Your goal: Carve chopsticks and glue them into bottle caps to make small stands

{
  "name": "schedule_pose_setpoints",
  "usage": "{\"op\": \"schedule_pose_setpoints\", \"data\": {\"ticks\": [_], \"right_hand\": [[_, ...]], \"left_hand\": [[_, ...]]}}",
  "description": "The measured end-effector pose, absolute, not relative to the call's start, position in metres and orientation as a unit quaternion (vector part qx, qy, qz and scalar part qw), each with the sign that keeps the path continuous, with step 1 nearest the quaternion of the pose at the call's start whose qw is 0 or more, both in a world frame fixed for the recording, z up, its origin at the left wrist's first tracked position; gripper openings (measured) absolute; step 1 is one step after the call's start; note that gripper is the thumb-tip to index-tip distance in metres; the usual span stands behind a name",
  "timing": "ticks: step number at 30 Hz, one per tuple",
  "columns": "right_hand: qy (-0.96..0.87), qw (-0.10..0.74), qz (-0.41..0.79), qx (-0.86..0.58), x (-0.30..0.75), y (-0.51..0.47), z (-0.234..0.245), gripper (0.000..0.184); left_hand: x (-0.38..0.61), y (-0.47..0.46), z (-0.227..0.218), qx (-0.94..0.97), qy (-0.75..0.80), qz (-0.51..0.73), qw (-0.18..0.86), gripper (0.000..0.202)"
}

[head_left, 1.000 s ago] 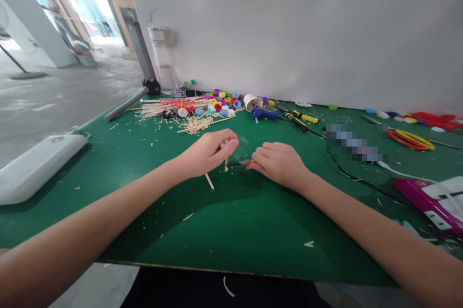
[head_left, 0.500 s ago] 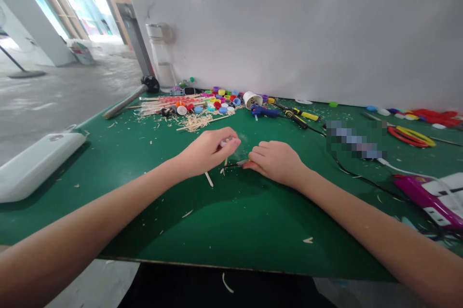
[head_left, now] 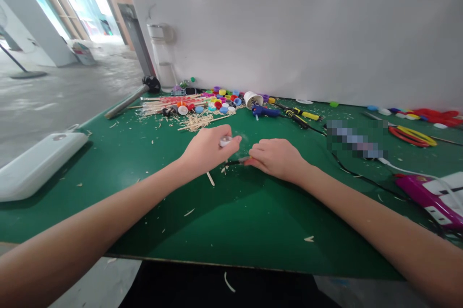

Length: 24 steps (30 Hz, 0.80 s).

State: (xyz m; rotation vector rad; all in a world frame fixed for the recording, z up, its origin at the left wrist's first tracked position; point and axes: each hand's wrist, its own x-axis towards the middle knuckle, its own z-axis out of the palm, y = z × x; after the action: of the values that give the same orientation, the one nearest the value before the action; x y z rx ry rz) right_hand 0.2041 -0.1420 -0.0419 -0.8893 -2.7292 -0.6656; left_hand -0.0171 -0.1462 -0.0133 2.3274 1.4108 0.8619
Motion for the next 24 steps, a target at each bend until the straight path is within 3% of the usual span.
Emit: {"op": "schedule_pose_setpoints", "data": {"ticks": [4, 12, 20, 24], "right_hand": [[-0.924, 0.087, -0.234, -0.290, 0.2019, -0.1418, -0.0418, 0.050], [-0.905, 0.148, -0.286, -0.279, 0.2064, -0.1467, -0.0459, 0.046], [-0.922, 0.071, -0.233, -0.302, 0.2037, -0.1414, -0.0432, 0.050], [-0.916, 0.091, -0.257, -0.293, 0.2049, -0.1435, -0.0441, 0.049]], "left_hand": [[-0.0118, -0.1523, -0.0092, 0.815, 0.487, 0.278, 0.146, 0.029], [-0.0181, -0.1454, -0.0152, 0.809, 0.478, 0.300, 0.165, 0.028], [-0.0131, -0.1466, -0.0144, 0.816, 0.468, 0.303, 0.152, 0.034], [-0.0132, -0.1468, -0.0130, 0.819, 0.464, 0.300, 0.156, 0.033]]}}
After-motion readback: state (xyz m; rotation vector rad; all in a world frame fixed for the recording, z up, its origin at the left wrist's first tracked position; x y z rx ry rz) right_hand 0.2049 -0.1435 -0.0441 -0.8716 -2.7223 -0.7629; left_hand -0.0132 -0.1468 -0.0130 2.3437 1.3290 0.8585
